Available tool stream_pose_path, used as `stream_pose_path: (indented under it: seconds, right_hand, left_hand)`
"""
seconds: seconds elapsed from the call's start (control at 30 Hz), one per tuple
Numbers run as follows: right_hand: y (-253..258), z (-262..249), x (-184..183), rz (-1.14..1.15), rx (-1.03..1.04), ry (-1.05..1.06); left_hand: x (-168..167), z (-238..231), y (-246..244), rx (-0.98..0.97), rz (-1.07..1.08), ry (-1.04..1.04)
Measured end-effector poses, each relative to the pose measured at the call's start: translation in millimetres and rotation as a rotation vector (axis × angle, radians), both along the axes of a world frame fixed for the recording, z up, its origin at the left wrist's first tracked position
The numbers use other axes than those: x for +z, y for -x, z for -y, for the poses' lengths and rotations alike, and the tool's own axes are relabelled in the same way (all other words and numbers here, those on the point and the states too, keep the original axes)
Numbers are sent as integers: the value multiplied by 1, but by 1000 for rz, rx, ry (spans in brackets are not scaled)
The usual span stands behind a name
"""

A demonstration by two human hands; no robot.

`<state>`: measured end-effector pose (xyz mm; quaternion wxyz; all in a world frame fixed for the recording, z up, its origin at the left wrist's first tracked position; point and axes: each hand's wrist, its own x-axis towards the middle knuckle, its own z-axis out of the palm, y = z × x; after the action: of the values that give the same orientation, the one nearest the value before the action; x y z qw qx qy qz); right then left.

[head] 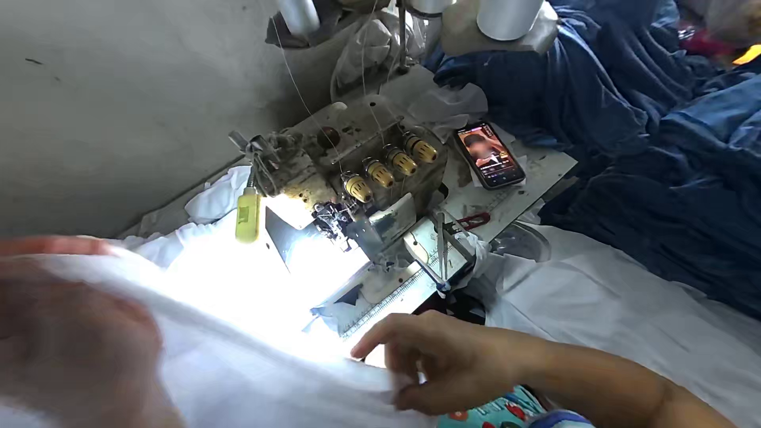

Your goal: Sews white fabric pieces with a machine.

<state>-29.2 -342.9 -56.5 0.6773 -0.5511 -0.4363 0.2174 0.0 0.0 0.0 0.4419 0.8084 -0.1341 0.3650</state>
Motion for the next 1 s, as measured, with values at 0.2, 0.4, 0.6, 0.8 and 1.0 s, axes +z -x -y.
stream_pose_path:
  seconds: [0.2, 0.4, 0.6, 0.8, 1.0]
  right_hand:
    - [-15, 22, -86, 67, 6, 457]
    - [-29, -44, -59, 12, -225, 286]
    - [-21, -49, -37, -79, -304, -151]
    - [-15, -32, -56, -131, -272, -16]
    - [-10, -20, -59, -285, -162, 7]
  left_hand:
    - [-49, 66, 23, -228, -434, -42]
    - [-22, 78, 35, -178, -493, -237]
    - [-18, 90, 40, -78, -432, -144]
    - [-34, 101, 34, 10, -316, -147]
    - [-34, 99, 42, 87, -250, -239]
